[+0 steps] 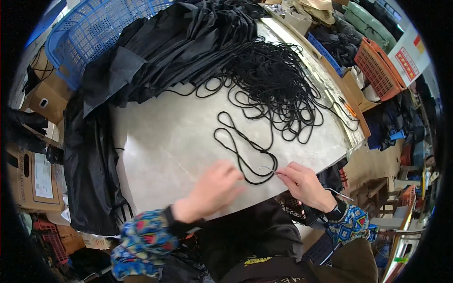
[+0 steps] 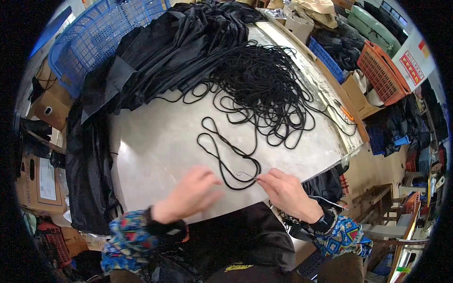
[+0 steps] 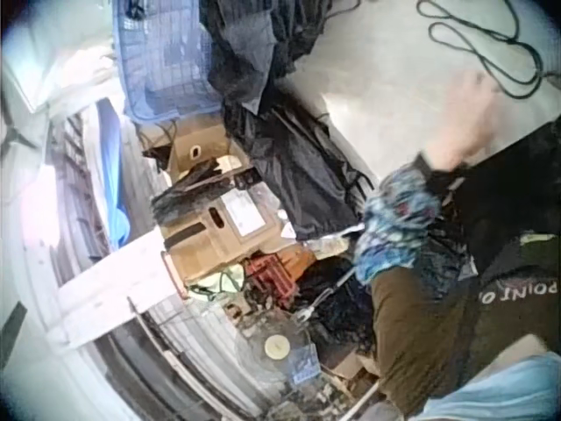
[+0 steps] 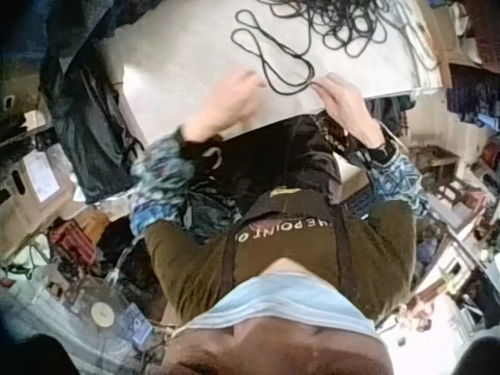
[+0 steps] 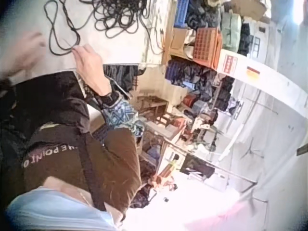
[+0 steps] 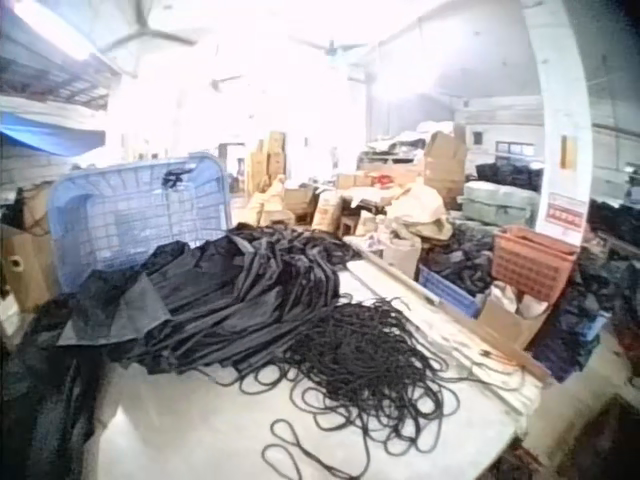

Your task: The person uses a metal hook tool to thread black drawstrings through the hems of black fabric bags. They repeatedly pick up a bag, insert the hook into the hem, pull the string through, and place the finished bag aside.

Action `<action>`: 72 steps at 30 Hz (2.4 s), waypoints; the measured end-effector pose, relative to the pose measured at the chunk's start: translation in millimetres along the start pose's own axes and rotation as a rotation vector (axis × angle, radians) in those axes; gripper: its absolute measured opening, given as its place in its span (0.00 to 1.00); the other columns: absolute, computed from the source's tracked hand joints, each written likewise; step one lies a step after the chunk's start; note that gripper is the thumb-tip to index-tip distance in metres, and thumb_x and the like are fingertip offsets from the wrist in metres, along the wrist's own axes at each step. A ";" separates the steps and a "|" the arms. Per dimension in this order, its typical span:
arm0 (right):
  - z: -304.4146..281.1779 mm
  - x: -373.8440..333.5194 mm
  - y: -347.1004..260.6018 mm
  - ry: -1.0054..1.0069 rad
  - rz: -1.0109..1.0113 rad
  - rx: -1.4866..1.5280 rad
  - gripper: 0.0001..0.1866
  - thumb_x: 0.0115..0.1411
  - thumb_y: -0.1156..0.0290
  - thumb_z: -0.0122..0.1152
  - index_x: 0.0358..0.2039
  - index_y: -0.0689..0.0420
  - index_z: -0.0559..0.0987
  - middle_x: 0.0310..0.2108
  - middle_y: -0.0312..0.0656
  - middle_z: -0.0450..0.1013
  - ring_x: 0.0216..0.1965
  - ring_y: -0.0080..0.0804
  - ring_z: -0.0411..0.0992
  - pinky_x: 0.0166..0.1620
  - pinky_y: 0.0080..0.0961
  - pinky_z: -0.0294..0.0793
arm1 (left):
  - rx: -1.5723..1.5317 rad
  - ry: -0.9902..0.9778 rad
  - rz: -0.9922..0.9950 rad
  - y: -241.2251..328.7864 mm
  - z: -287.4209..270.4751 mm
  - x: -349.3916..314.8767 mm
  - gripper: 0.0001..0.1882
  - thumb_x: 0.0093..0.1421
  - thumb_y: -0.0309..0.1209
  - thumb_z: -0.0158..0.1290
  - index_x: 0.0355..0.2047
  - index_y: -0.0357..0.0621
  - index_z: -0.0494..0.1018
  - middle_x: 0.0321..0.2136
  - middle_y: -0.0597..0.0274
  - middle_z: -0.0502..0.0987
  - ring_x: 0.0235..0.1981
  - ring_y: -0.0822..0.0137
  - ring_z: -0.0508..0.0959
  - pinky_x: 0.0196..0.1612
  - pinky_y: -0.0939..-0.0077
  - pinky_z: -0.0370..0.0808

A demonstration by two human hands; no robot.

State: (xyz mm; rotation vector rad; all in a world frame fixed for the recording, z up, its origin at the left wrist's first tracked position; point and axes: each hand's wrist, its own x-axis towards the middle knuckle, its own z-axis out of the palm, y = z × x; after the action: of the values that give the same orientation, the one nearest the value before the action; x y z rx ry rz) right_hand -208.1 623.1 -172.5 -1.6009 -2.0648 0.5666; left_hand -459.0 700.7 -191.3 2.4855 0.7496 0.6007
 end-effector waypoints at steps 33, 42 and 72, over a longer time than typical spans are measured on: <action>1.6 -66.5 -54.0 -0.605 -0.617 0.228 0.10 0.51 0.72 0.55 0.35 0.60 0.72 0.36 0.39 0.67 0.36 0.35 0.70 0.27 0.26 0.74 | -1.854 0.342 -0.875 112.8 45.2 -46.0 0.15 0.66 0.32 0.44 0.46 0.34 0.70 0.30 0.63 0.76 0.34 0.72 0.76 0.42 0.75 0.74; -2.8 -59.6 -65.5 -0.143 0.050 0.551 0.09 0.56 0.80 0.58 0.38 0.62 0.79 0.35 0.44 0.76 0.26 0.26 0.75 0.27 0.19 0.74 | -1.331 0.430 -0.847 121.7 35.5 -63.1 0.13 0.63 0.28 0.49 0.43 0.32 0.74 0.27 0.58 0.78 0.16 0.81 0.63 0.17 0.88 0.58; 8.1 -59.0 -64.0 -0.027 -0.021 0.436 0.09 0.54 0.80 0.61 0.37 0.62 0.80 0.23 0.42 0.71 0.19 0.28 0.67 0.21 0.21 0.64 | -1.116 0.455 -0.724 119.8 31.9 -68.3 0.12 0.63 0.26 0.49 0.45 0.34 0.74 0.31 0.62 0.77 0.23 0.81 0.71 0.23 0.88 0.69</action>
State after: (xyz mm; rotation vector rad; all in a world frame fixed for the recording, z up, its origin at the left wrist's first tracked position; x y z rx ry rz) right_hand -250.1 550.3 -148.3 -1.3194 -1.8128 0.9588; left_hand -446.7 561.4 -169.2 0.9807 1.0118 0.9466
